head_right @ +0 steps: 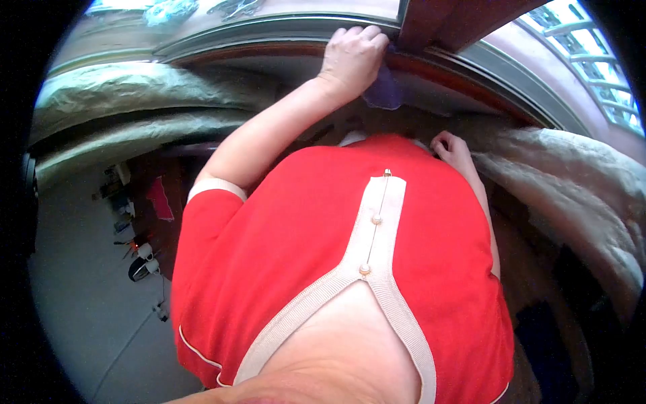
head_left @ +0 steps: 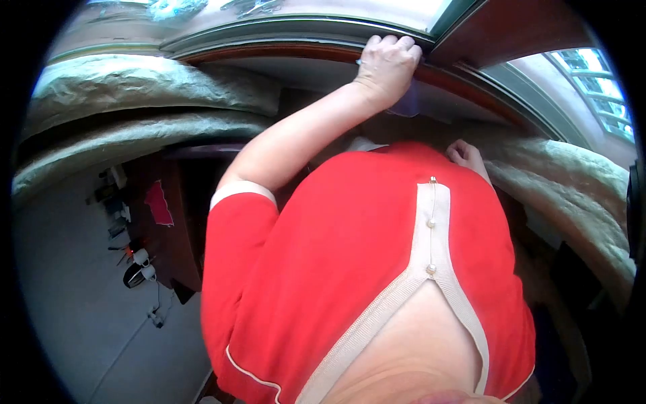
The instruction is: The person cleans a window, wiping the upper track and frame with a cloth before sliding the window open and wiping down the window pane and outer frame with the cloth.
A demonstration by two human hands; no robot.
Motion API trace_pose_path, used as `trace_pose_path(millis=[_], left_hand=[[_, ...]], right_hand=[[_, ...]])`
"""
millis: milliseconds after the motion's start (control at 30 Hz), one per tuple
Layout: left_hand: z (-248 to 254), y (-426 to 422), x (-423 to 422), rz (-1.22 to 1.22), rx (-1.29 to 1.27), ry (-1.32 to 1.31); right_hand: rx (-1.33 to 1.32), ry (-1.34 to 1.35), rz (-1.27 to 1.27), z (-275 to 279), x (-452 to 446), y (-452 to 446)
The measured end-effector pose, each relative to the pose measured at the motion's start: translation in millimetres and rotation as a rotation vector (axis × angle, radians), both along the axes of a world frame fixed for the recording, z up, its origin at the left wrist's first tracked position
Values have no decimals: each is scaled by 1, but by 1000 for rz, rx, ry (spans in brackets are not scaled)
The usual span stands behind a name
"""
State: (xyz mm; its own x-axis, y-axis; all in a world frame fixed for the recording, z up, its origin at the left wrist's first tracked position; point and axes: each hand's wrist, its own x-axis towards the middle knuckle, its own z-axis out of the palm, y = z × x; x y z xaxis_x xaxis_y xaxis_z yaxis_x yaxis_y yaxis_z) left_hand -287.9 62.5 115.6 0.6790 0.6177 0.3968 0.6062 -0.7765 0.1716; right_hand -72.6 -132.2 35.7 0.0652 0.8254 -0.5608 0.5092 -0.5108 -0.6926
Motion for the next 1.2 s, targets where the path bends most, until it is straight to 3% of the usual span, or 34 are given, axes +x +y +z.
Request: trace_pose_path(millis=[133, 267, 467, 600, 800, 933, 1200], left_hand=[[12, 14, -34, 15, 76, 153], [10, 16, -36, -23, 106, 148], [-5, -8, 20, -18, 30, -68], [-9, -4, 10, -25, 19, -98], [12, 25, -54, 46, 94, 213], [13, 24, -47, 31, 165, 289], [-1, -8, 21, -14, 79, 38]], right_hand=[[40, 47, -24, 1, 6, -4], [54, 42, -72, -1, 16, -17], [-3, 98, -108, -3, 21, -27], [-4, 99, -86, -5, 16, -24], [47, 88, -65, 5, 20, -7], [96, 53, -52, -11, 28, -15], [32, 120, -90, -8, 14, -20]])
